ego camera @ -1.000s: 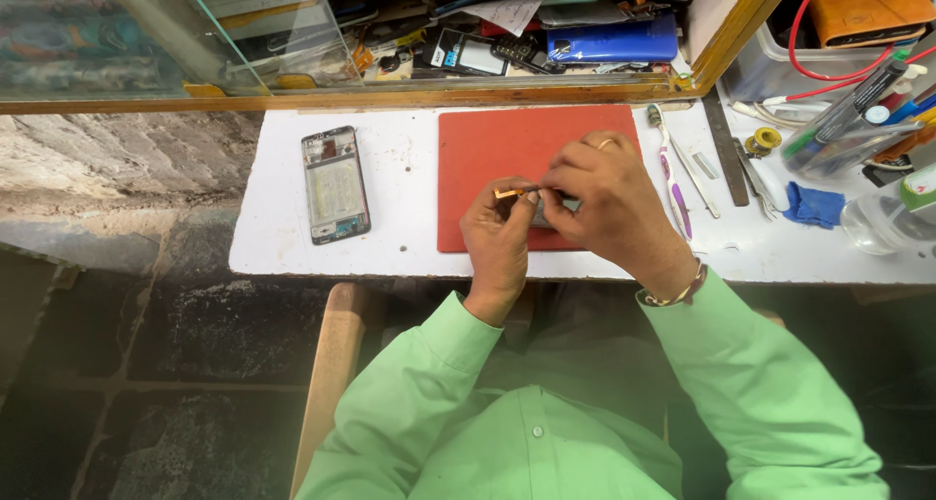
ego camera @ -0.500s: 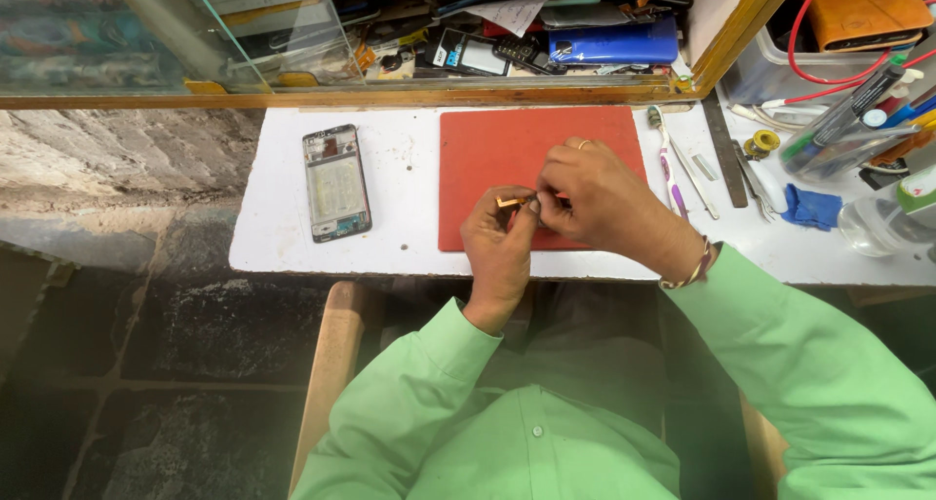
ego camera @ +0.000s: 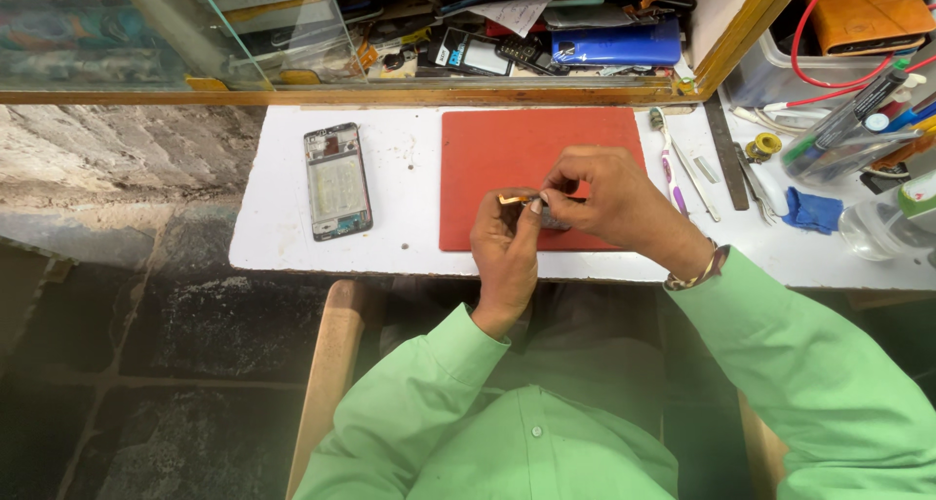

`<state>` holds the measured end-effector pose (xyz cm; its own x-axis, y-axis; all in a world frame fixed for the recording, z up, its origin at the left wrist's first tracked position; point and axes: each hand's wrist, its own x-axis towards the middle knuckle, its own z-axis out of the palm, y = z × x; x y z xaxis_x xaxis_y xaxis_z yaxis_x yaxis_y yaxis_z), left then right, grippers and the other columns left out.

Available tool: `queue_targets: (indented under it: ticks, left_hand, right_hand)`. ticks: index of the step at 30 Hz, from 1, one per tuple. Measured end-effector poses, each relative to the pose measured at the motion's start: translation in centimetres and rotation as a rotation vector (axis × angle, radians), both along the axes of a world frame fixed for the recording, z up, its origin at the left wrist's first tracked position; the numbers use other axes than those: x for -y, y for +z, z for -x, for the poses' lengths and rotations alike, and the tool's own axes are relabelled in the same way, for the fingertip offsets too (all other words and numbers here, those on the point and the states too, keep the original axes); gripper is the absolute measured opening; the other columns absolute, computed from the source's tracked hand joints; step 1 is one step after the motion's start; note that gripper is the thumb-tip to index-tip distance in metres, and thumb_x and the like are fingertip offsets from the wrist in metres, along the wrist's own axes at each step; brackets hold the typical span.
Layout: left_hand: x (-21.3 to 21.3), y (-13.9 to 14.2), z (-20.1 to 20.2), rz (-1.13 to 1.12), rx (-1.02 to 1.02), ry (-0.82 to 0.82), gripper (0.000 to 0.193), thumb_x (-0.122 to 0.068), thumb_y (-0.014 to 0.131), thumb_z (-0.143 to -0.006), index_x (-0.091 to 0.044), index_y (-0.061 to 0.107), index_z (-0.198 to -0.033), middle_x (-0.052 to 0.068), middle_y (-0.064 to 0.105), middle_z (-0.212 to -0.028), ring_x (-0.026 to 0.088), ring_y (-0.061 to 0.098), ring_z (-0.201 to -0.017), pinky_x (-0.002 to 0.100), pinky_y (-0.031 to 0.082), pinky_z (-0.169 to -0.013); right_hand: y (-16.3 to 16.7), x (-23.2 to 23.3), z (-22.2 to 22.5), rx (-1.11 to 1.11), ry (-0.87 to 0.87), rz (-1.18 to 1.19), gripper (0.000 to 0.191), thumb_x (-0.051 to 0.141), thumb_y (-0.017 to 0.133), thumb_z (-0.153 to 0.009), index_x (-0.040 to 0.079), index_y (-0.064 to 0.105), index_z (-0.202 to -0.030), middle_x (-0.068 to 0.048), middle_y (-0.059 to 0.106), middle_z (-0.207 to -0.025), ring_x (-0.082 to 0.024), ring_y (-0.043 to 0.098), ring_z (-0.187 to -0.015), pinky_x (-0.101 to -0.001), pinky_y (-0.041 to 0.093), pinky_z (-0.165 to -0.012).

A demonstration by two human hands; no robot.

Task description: The person holds a rectangular phone battery and repeatedly peels and presses the orange connector tab at the top edge. They rotate the battery to inspect both sides and the connector area, then place it on a red mat while continuing to adjust the tab. A disassembled phone body remains on the table throughout.

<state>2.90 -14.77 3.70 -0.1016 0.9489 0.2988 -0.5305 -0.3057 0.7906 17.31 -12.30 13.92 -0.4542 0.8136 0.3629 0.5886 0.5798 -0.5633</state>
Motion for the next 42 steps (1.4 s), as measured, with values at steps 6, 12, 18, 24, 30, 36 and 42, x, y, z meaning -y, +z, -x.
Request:
queue_targets:
  ticks: [6,12,18,24,30,36,42]
  left_hand:
    - [-0.1,1.0,0.3,-0.010,-0.107,0.036,0.009,-0.005,0.062,-0.104,0.001,0.063,-0.111,0.008,0.070,-0.101,0.011,0.065,-0.091,0.026,0.056,-0.081]
    - [0.4,1.5,0.6,-0.061,-0.338,0.166,0.011,-0.002,0.061,-0.102,0.005,0.065,-0.110,0.010,0.071,-0.096,0.013,0.064,-0.087,0.027,0.054,-0.078]
    - [0.6,2.0,0.9,-0.097,-0.458,0.194,0.020,-0.006,0.053,-0.104,0.005,0.067,-0.114,0.010,0.071,-0.091,0.012,0.066,-0.082,0.026,0.053,-0.074]
    - [-0.2,1.7,1.2,0.097,-0.352,0.082,0.023,-0.007,0.055,-0.102,0.004,0.072,-0.114,0.003,0.071,-0.085,0.006,0.058,-0.075,0.025,0.048,-0.065]
    - [-1.1,0.6,1.2,0.134,-0.218,0.016,0.020,-0.007,0.060,-0.103,0.006,0.075,-0.107,0.000,0.069,-0.084,0.004,0.055,-0.075,0.023,0.045,-0.065]
    - [-1.2,-0.5,1.0,0.140,-0.143,0.005,0.018,-0.007,0.062,-0.100,0.005,0.074,-0.106,-0.001,0.069,-0.087,0.003,0.056,-0.079,0.022,0.046,-0.069]
    - [-1.3,-0.2,1.3,0.086,-0.162,-0.014,0.018,-0.007,0.062,-0.102,0.005,0.074,-0.107,0.003,0.072,-0.093,0.006,0.062,-0.085,0.024,0.051,-0.077]
  right_hand:
    - [1.5,0.4,0.7,0.145,0.128,-0.318,0.012,0.006,0.074,-0.082,0.000,0.069,-0.090,-0.010,0.064,-0.093,-0.030,0.061,-0.088,-0.0406,0.053,-0.077]
    - [2.4,0.5,1.0,0.332,0.143,-0.285,0.009,0.010,0.073,-0.082,0.003,0.068,-0.082,-0.009,0.063,-0.086,-0.031,0.062,-0.085,-0.0428,0.054,-0.072]
    - [2.8,-0.3,1.5,0.429,0.128,-0.226,0.015,0.015,0.072,-0.083,0.002,0.066,-0.079,-0.011,0.063,-0.081,-0.034,0.064,-0.077,-0.0461,0.053,-0.067]
    - [2.6,-0.6,1.7,0.415,0.092,-0.200,0.012,0.014,0.071,-0.082,0.003,0.067,-0.078,-0.011,0.065,-0.081,-0.034,0.065,-0.074,-0.0463,0.053,-0.064]
    - [0.7,-1.1,1.4,0.241,-0.002,-0.138,0.011,0.011,0.070,-0.081,0.001,0.066,-0.077,-0.012,0.067,-0.077,-0.034,0.064,-0.068,-0.0438,0.050,-0.058]
    - [-0.8,-3.2,0.3,0.045,-0.065,0.364,0.018,0.015,0.071,-0.088,-0.002,0.072,-0.085,-0.013,0.070,-0.071,-0.017,0.060,-0.063,-0.0350,0.050,-0.059]
    - [-0.9,-3.5,-0.6,-0.060,-0.059,0.528,0.022,0.020,0.069,-0.093,-0.001,0.076,-0.093,-0.005,0.074,-0.076,-0.010,0.062,-0.069,-0.0297,0.052,-0.064]
